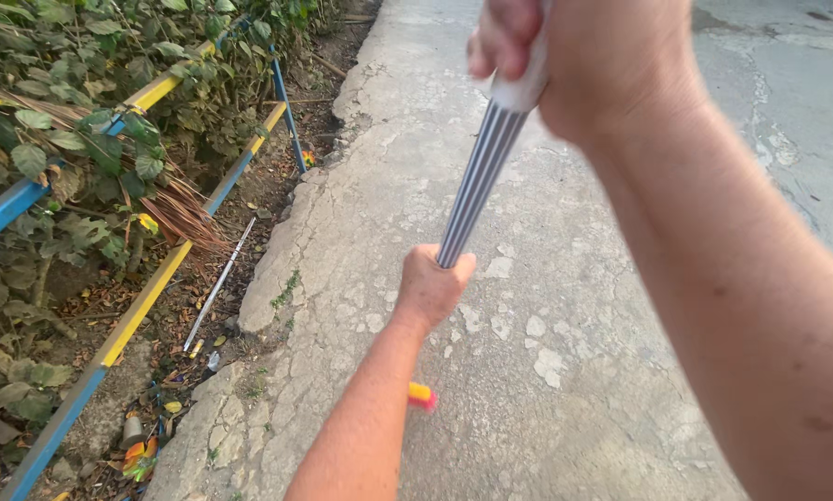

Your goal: The person sweeps an outdoor concrete area using a broom to collect dust and debris.

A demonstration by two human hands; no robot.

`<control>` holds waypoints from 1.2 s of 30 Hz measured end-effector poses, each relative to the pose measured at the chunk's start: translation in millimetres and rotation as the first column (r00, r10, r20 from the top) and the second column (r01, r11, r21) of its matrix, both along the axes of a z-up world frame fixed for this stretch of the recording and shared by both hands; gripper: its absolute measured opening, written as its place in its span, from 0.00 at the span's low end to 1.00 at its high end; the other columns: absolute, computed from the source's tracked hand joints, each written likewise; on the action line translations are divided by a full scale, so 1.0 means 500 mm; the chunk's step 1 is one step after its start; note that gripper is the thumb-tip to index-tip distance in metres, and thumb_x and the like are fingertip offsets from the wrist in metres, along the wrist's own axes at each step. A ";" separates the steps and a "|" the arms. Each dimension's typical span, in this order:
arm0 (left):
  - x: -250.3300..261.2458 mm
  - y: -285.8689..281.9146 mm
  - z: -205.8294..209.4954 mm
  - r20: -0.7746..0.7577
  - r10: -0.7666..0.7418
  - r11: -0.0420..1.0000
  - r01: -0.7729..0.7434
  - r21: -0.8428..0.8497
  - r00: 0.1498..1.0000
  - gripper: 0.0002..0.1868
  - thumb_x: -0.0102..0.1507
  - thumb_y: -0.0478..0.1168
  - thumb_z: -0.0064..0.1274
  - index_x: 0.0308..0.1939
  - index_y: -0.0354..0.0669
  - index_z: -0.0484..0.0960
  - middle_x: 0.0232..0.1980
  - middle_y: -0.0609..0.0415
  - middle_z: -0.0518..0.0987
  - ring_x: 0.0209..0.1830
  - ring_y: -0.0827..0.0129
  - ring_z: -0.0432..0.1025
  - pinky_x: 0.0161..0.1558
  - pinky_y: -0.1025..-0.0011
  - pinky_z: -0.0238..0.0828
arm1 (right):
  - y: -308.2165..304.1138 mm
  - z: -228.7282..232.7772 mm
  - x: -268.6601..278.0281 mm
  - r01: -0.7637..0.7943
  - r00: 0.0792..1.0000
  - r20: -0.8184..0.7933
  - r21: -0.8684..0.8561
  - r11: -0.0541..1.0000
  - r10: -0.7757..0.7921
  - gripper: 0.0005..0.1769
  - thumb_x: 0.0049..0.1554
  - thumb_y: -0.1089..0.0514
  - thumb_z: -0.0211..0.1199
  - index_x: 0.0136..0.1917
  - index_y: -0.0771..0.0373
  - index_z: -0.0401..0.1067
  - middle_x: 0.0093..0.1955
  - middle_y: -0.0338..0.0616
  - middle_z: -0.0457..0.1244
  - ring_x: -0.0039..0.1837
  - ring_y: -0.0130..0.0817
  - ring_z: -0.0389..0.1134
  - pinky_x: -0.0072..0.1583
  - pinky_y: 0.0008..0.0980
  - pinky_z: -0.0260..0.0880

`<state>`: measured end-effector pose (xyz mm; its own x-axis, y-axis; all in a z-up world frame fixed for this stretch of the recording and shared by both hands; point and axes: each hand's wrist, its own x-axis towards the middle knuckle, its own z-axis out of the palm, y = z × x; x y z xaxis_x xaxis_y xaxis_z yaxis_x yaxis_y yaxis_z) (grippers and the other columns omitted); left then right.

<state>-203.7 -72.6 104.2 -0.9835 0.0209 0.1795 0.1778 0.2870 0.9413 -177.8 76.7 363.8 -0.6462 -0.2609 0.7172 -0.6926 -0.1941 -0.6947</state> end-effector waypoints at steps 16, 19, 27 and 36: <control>0.033 -0.257 -0.219 0.128 0.170 0.980 -0.154 -0.122 0.977 0.15 0.60 0.48 0.59 0.32 0.37 0.84 0.25 0.55 0.80 0.27 0.72 0.72 0.32 0.67 0.69 | -0.200 -0.239 0.046 -0.247 0.968 0.102 0.234 0.940 0.229 0.14 0.62 0.59 0.62 0.35 0.60 0.67 0.30 0.34 0.65 0.33 0.20 0.68 0.37 0.23 0.71; 0.081 -0.249 -0.180 0.104 0.251 0.963 -0.237 -0.128 0.962 0.19 0.61 0.48 0.60 0.23 0.35 0.81 0.19 0.55 0.74 0.20 0.74 0.66 0.25 0.66 0.64 | -0.206 -0.187 0.045 -0.313 0.950 0.042 0.132 0.941 0.310 0.14 0.64 0.60 0.61 0.36 0.60 0.66 0.29 0.35 0.63 0.32 0.23 0.68 0.38 0.26 0.77; 0.119 -0.167 -0.030 0.083 0.232 0.972 -0.228 -0.053 0.969 0.20 0.61 0.43 0.55 0.15 0.44 0.70 0.16 0.59 0.71 0.14 0.75 0.64 0.19 0.68 0.58 | -0.138 -0.042 0.058 -0.156 0.987 -0.041 -0.005 0.988 0.156 0.14 0.60 0.65 0.56 0.32 0.61 0.66 0.26 0.40 0.59 0.28 0.27 0.64 0.37 0.31 0.78; 0.068 -0.068 -0.103 -0.004 -0.017 0.998 0.017 0.066 1.000 0.20 0.59 0.41 0.57 0.15 0.44 0.68 0.17 0.62 0.68 0.18 0.79 0.61 0.22 0.70 0.59 | -0.116 -0.108 0.149 0.086 0.974 -0.222 0.168 0.982 -0.047 0.14 0.62 0.62 0.63 0.34 0.61 0.69 0.29 0.37 0.63 0.29 0.22 0.68 0.31 0.21 0.70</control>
